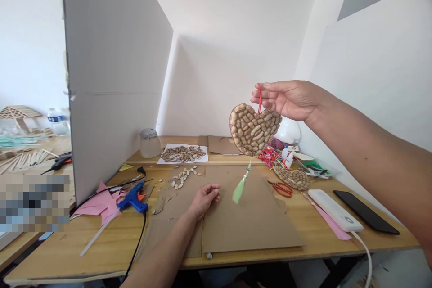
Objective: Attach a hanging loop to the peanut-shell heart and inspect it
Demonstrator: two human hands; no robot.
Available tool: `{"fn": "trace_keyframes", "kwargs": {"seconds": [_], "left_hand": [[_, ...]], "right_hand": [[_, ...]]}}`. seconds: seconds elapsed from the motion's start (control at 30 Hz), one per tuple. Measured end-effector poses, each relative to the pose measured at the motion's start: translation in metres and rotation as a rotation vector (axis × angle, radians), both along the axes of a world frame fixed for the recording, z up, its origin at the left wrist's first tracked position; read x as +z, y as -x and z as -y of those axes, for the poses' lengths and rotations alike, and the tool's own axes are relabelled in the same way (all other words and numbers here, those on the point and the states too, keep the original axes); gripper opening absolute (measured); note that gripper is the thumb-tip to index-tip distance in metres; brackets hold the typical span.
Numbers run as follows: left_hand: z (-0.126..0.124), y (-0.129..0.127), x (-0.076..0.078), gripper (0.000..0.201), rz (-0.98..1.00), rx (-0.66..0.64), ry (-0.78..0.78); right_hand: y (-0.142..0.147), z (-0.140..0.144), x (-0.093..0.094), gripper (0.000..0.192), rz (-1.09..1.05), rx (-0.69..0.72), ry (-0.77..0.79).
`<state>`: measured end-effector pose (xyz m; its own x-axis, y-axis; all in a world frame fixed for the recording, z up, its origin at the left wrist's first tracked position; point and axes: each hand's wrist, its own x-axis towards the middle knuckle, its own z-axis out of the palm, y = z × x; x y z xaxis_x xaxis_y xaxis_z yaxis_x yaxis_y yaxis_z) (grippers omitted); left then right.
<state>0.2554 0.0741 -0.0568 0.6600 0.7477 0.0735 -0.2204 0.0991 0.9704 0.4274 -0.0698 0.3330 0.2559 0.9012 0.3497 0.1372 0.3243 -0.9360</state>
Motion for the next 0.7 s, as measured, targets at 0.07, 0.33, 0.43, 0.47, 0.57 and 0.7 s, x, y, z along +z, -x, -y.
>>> {"fn": "trace_keyframes", "kwargs": {"seconds": [0.07,0.33,0.43,0.47,0.57,0.7], "left_hand": [[0.0,0.0,0.0,0.051,0.002,0.0,0.002],[0.001,0.0,0.0,0.052,0.009,0.013,0.014],[0.0,0.0,0.0,0.054,0.012,0.012,0.017],[0.0,0.0,0.0,0.054,0.013,0.011,0.017],[0.0,0.001,0.0,0.054,0.016,0.006,0.017],[0.0,0.002,0.001,0.053,0.018,0.004,0.015]], "right_hand": [[0.003,0.002,0.002,0.006,-0.013,0.006,-0.004],[0.016,0.004,0.01,0.013,-0.056,-0.095,-0.017],[0.019,0.0,0.012,0.019,-0.043,-0.158,0.02],[0.019,-0.002,0.013,0.02,-0.022,-0.17,0.036],[0.016,-0.008,0.014,0.018,0.121,-0.189,0.105],[0.012,-0.012,0.012,0.018,0.391,-0.31,0.147]]}}
